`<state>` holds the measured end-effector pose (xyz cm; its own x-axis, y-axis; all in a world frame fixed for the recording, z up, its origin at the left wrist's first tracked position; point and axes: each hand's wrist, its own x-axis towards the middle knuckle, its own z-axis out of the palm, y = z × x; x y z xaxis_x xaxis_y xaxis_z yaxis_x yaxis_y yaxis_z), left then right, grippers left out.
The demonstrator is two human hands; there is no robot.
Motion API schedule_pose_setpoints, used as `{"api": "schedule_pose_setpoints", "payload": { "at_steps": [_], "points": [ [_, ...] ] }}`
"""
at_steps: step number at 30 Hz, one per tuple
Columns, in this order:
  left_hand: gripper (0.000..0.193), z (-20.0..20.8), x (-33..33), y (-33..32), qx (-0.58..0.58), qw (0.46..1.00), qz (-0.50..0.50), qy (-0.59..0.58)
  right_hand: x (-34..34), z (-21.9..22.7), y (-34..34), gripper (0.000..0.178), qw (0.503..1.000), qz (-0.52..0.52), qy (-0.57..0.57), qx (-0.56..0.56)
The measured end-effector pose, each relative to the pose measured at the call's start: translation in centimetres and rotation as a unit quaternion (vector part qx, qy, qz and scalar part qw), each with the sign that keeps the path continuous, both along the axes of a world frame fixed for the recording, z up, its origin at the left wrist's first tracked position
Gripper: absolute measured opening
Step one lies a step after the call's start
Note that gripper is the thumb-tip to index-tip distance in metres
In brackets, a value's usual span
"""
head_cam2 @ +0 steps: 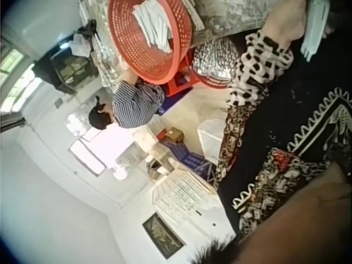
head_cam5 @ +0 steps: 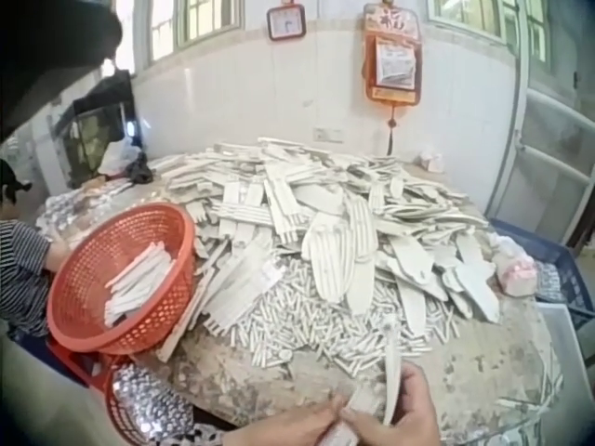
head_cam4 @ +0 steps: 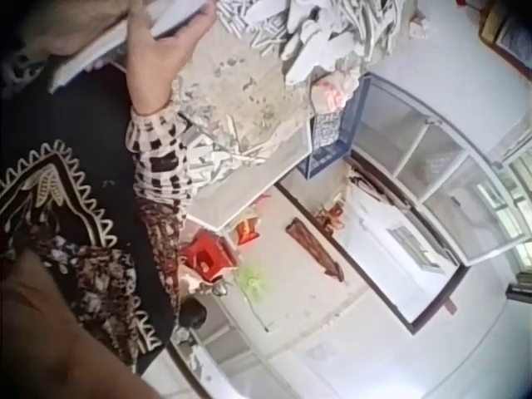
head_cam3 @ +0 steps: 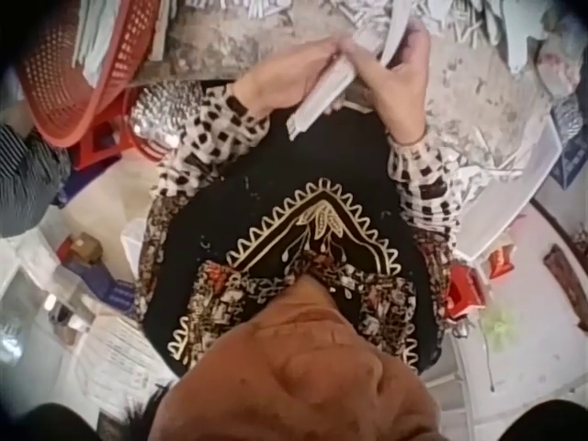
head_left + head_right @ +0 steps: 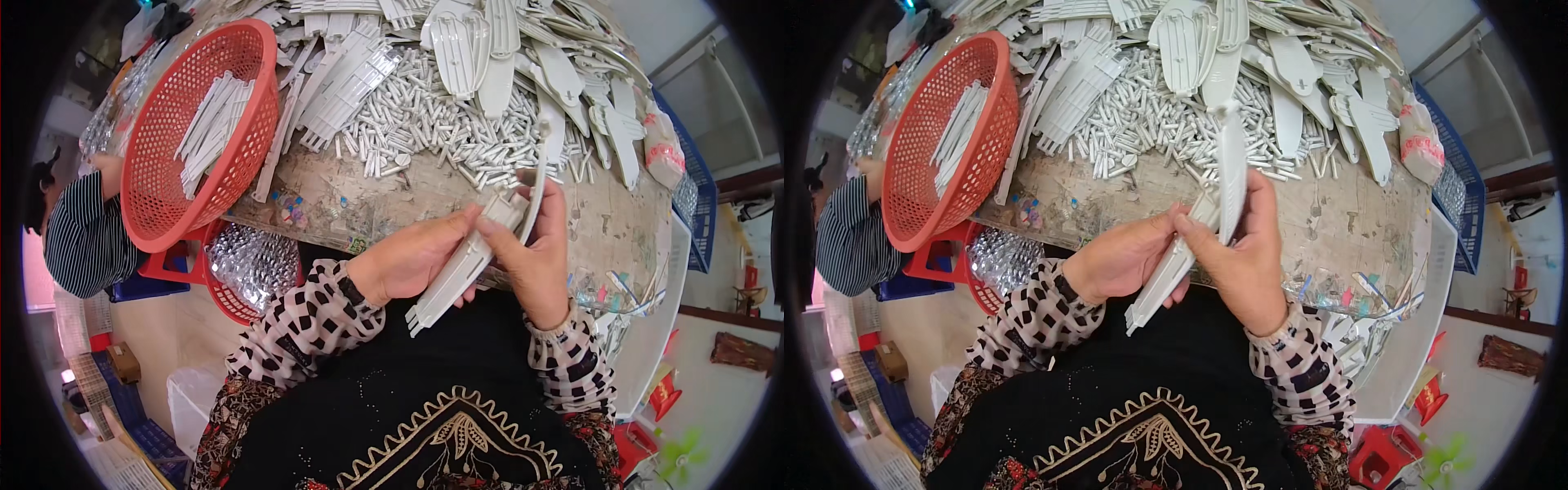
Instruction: Manually folding and assembling white plastic components into final shapes on a factory table.
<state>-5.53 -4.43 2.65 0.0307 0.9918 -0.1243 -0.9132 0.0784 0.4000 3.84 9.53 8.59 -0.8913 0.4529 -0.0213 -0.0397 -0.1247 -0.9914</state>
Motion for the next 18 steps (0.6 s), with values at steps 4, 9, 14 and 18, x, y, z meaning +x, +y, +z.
{"api": "schedule_pose_setpoints", "payload": {
  "at_steps": [4, 9, 14, 18],
  "points": [
    [0.047, 1.8, 0.9, 0.7, -0.037, 0.994, 0.082, 0.07, 2.0, 0.9, 0.9, 0.069, 0.997, -0.034, -0.069, 0.015],
    [0.052, 2.4, 1.4, 0.3, -0.055, 0.995, 0.07, 0.034, 2.6, -1.0, 1.6, 0.078, 0.991, -0.031, -0.021, 0.126],
    [0.056, 2.3, 1.5, 0.5, -0.107, 0.987, 0.119, -0.01, 2.4, -2.2, 2.9, 0.082, 0.942, -0.018, 0.019, 0.334],
    [0.061, 3.5, 1.4, 0.6, -0.102, 0.975, 0.174, 0.095, 4.7, -3.1, 3.0, 0.076, 0.952, 0.01, -0.016, 0.305]
  ]
}}
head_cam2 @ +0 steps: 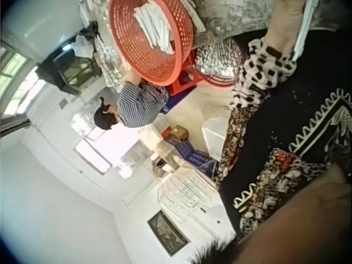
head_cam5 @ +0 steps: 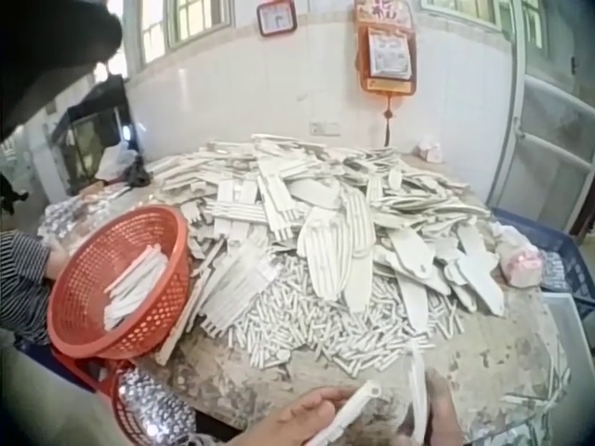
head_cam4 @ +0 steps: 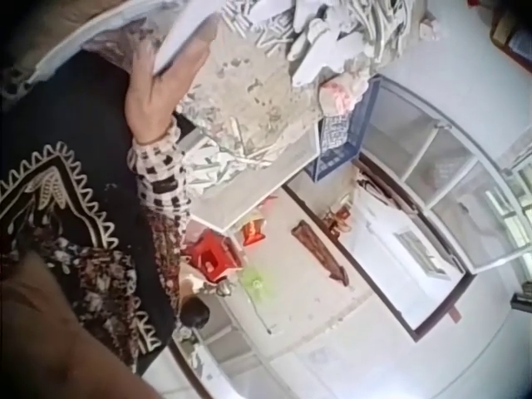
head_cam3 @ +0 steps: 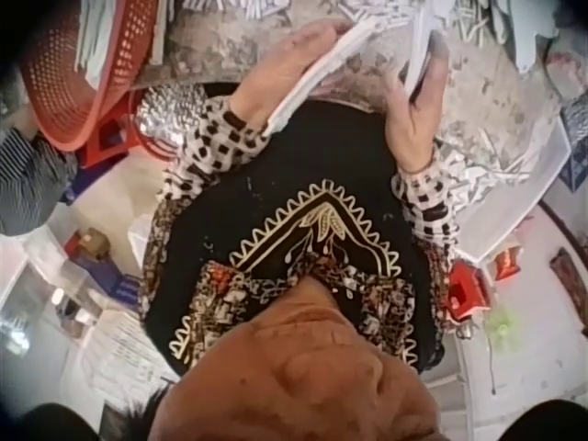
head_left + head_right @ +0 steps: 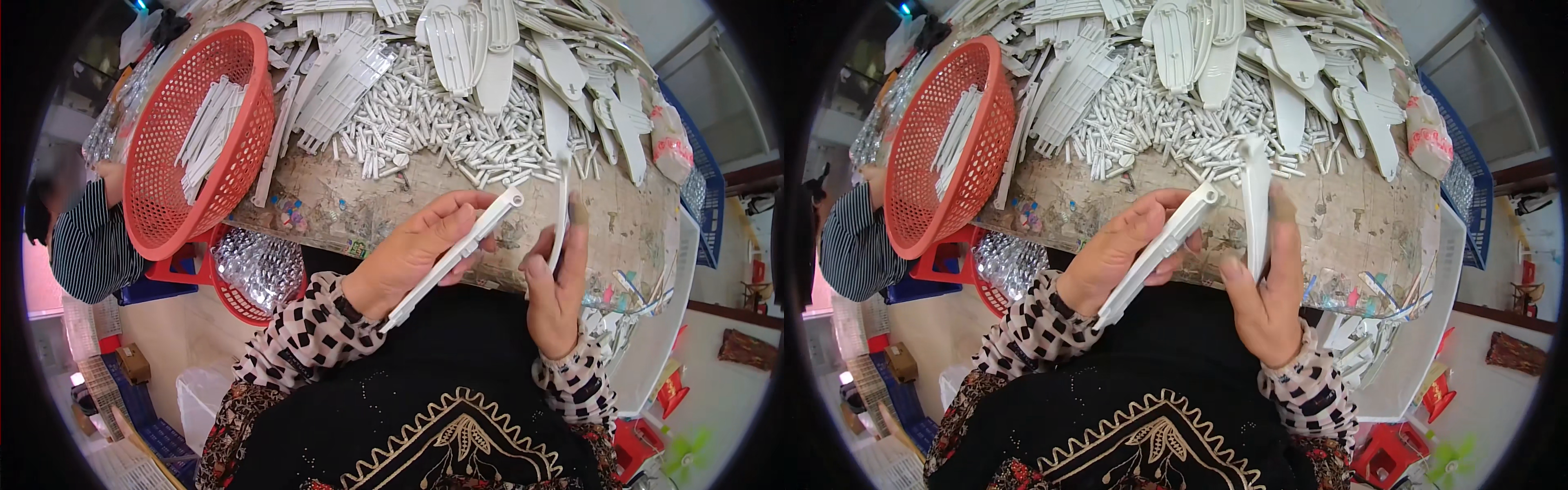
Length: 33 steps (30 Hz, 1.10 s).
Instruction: Manually folding and assembling white plastic components into final shapes on a factory table.
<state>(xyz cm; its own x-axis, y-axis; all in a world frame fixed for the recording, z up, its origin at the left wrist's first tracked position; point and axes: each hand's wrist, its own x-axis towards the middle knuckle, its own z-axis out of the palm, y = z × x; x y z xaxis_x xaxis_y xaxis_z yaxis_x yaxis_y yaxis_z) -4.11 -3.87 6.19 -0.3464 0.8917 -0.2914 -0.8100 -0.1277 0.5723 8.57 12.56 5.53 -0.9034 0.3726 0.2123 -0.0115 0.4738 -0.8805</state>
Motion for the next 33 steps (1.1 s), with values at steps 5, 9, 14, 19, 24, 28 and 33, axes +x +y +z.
{"api": "schedule_pose_setpoints", "payload": {
  "at_steps": [5, 9, 14, 19, 24, 28, 33],
  "points": [
    [0.051, -0.5, 0.2, -0.1, 0.051, 0.996, 0.061, 0.044, 1.5, -0.6, -1.3, 0.081, 0.995, 0.086, -0.051, -0.026],
    [0.05, -0.5, 0.7, 0.4, 0.05, 0.993, 0.093, 0.05, 1.5, -0.4, -2.1, 0.08, 0.988, 0.115, -0.056, -0.087],
    [0.051, -1.1, 1.1, 0.3, 0.07, 0.979, 0.116, 0.149, 1.1, 0.2, -2.4, 0.068, 0.994, 0.109, -0.017, 0.019],
    [0.053, -0.8, 0.7, -0.3, 0.03, 0.953, 0.087, 0.289, 0.8, -0.1, -2.5, 0.073, 0.991, 0.122, 0.0, 0.055],
    [0.054, -0.8, -0.3, -0.6, 0.024, 0.971, 0.035, 0.236, 0.8, -0.3, -1.8, 0.076, 0.99, 0.134, 0.01, 0.049],
    [0.058, -0.6, -0.9, -1.1, 0.032, 0.982, -0.013, 0.187, 1.6, 1.0, -1.2, 0.073, 0.979, 0.176, -0.082, 0.064],
    [0.053, -0.7, -0.2, -0.7, 0.108, 0.973, -0.021, 0.203, 2.5, -0.1, -1.5, 0.077, 0.984, 0.154, -0.034, 0.077]
  ]
}}
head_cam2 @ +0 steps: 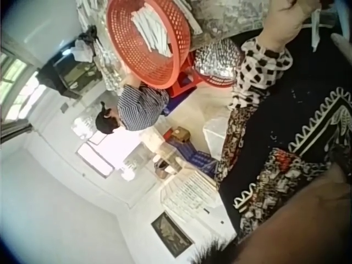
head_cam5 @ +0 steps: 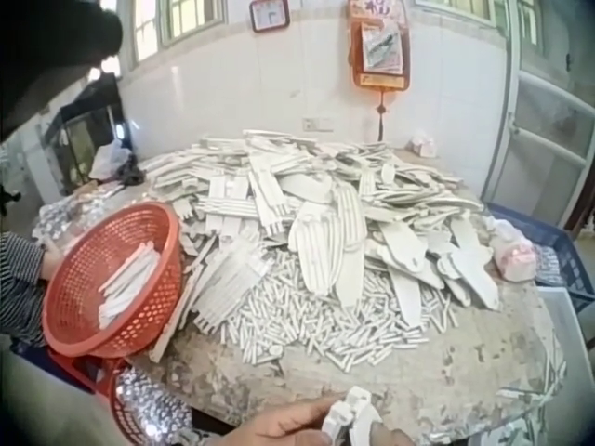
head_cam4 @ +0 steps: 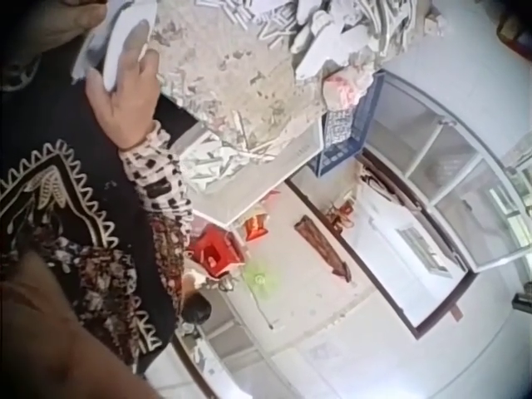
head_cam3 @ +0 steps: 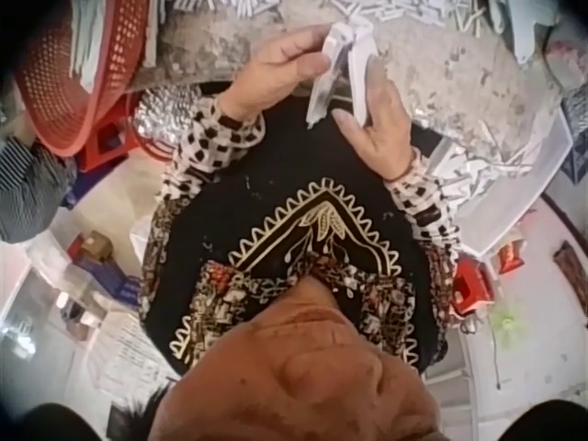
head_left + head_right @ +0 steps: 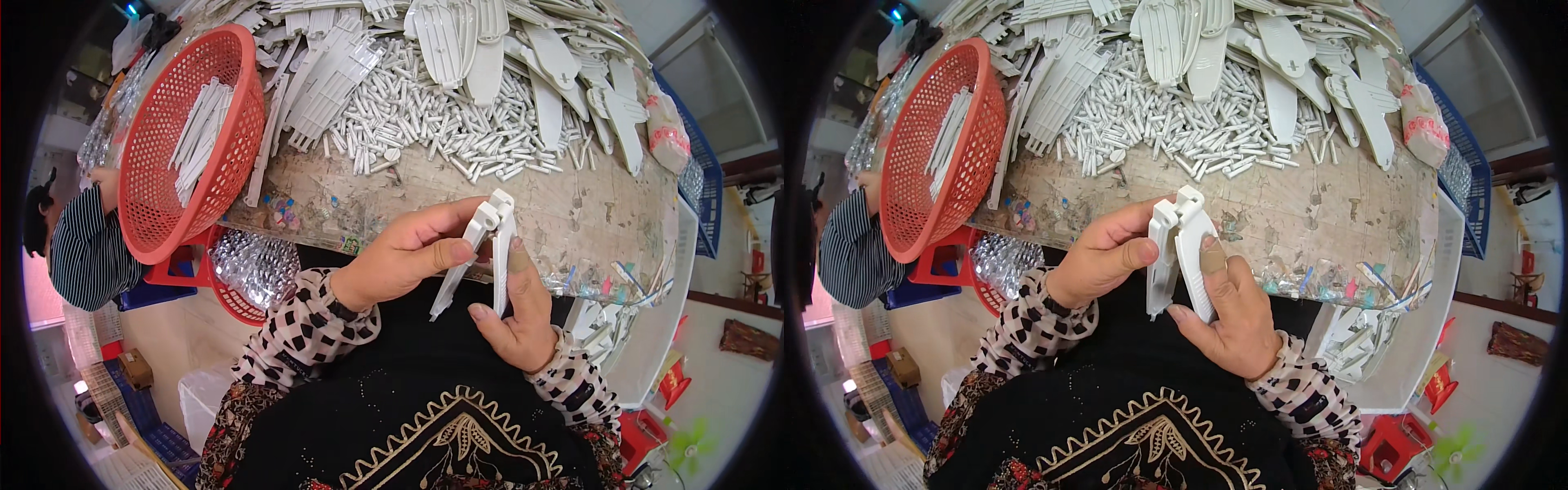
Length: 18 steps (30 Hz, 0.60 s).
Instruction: Manually folding and assembling white plastic components into final shapes on a factory table.
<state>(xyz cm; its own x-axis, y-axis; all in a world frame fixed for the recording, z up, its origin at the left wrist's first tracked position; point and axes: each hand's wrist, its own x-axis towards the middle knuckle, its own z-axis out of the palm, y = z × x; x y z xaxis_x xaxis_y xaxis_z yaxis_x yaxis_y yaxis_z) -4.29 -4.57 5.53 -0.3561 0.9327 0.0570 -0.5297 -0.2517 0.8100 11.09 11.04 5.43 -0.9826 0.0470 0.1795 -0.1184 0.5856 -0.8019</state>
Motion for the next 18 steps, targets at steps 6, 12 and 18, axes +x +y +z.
{"api": "schedule_pose_setpoints", "payload": {
  "at_steps": [6, 12, 18],
  "points": [
    [0.056, 0.0, 0.0, -0.1, -0.056, 0.993, 0.02, 0.105, -0.7, 0.1, -0.3, 0.081, 0.999, -0.019, 0.046, 0.008],
    [0.051, -1.0, 0.8, -0.5, -0.052, 0.996, 0.022, 0.072, 0.0, 3.7, 0.4, 0.07, 0.991, 0.017, -0.134, 0.008],
    [0.03, -0.7, 2.9, 1.0, -0.113, 0.978, 0.156, 0.079, -1.4, 2.4, -1.3, 0.074, 0.993, -0.057, -0.094, 0.034]
  ]
}}
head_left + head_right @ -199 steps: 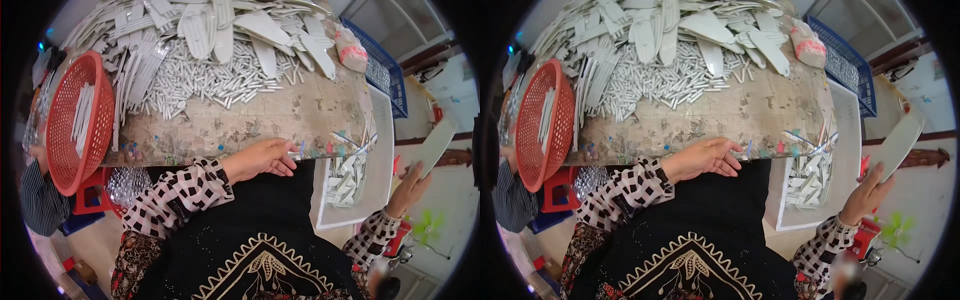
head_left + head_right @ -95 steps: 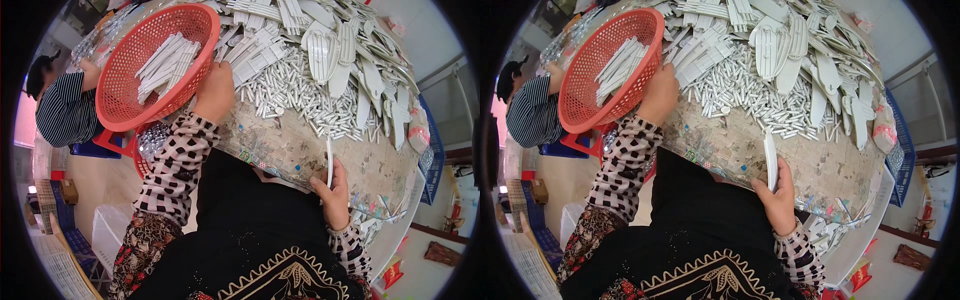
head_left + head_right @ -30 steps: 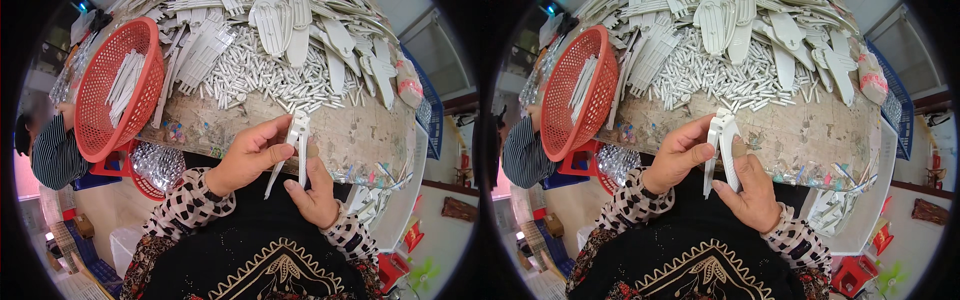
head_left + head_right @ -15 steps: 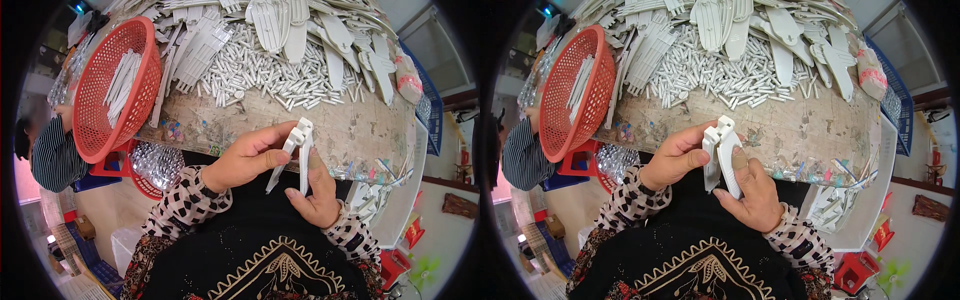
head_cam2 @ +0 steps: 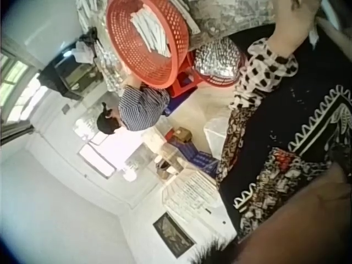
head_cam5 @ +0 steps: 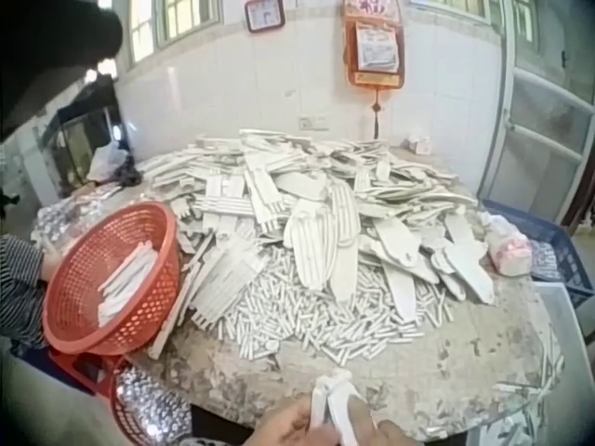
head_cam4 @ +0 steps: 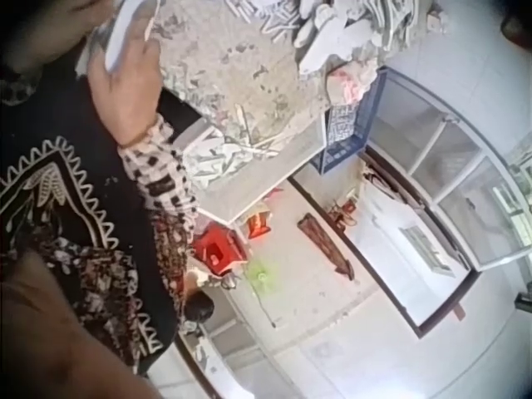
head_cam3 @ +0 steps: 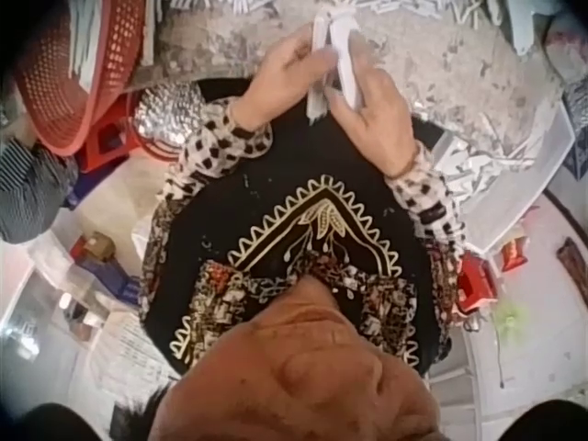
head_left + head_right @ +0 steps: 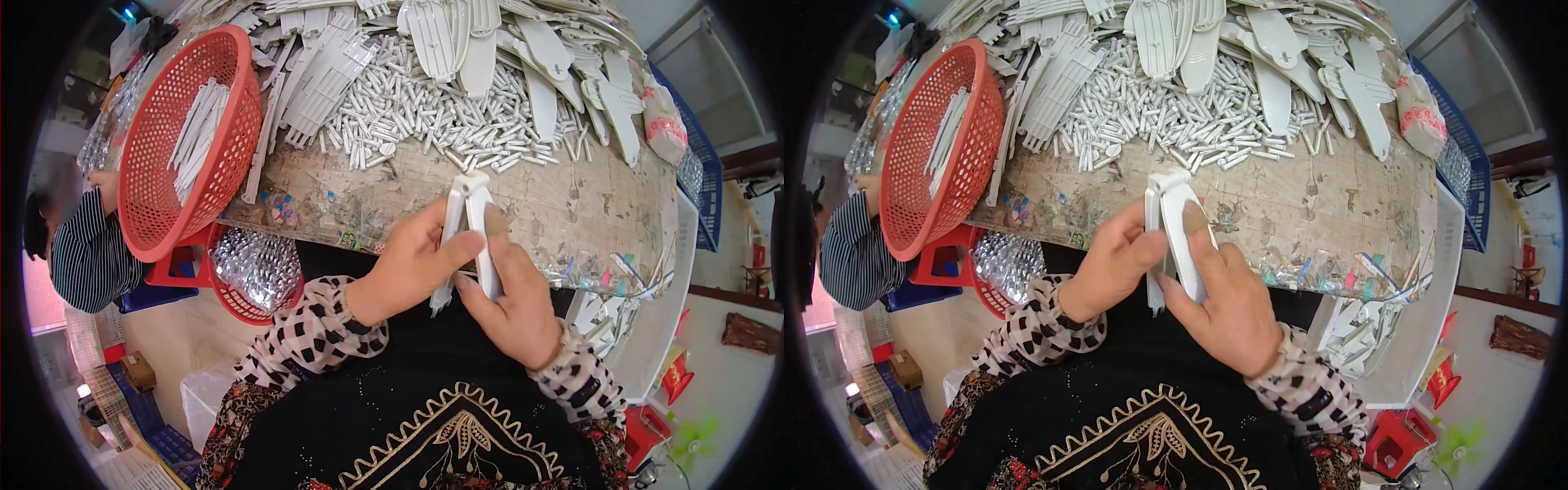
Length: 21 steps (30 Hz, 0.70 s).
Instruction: Manually folding and assembling white plastic components into final shapes on a factory table.
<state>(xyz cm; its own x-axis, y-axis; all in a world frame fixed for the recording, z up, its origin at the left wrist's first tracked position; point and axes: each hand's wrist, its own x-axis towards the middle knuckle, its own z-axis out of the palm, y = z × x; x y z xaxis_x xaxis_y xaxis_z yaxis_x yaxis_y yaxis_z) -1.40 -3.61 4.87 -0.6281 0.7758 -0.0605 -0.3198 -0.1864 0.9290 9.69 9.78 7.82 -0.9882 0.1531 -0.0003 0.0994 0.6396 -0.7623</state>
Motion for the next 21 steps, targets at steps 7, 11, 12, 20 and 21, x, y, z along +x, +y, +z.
{"api": "schedule_pose_setpoints", "payload": {
  "at_steps": [7, 11, 12, 20, 21],
  "points": [
    [0.021, 1.9, -2.7, -0.2, -0.127, 0.97, -0.042, 0.205, -1.0, -1.4, 0.9, 0.065, 0.987, -0.054, 0.154, -0.001],
    [0.023, 3.0, -3.0, -0.8, -0.145, 0.912, -0.237, 0.302, -1.7, 0.1, 4.3, 0.031, 0.984, 0.072, 0.149, -0.063],
    [0.025, 2.4, -3.1, -1.1, -0.156, 0.908, -0.265, 0.285, -1.4, 0.4, 3.9, 0.015, 0.982, 0.048, 0.113, -0.145],
    [0.036, 0.3, -0.7, -2.8, -0.226, 0.906, -0.203, 0.293, -1.6, -1.4, 4.7, 0.013, 0.975, 0.053, 0.019, -0.214],
    [0.036, 0.2, -1.0, -3.1, -0.226, 0.906, -0.203, 0.293, -2.3, -1.8, 4.7, 0.013, 0.97, 0.054, -0.013, -0.238]
  ]
}}
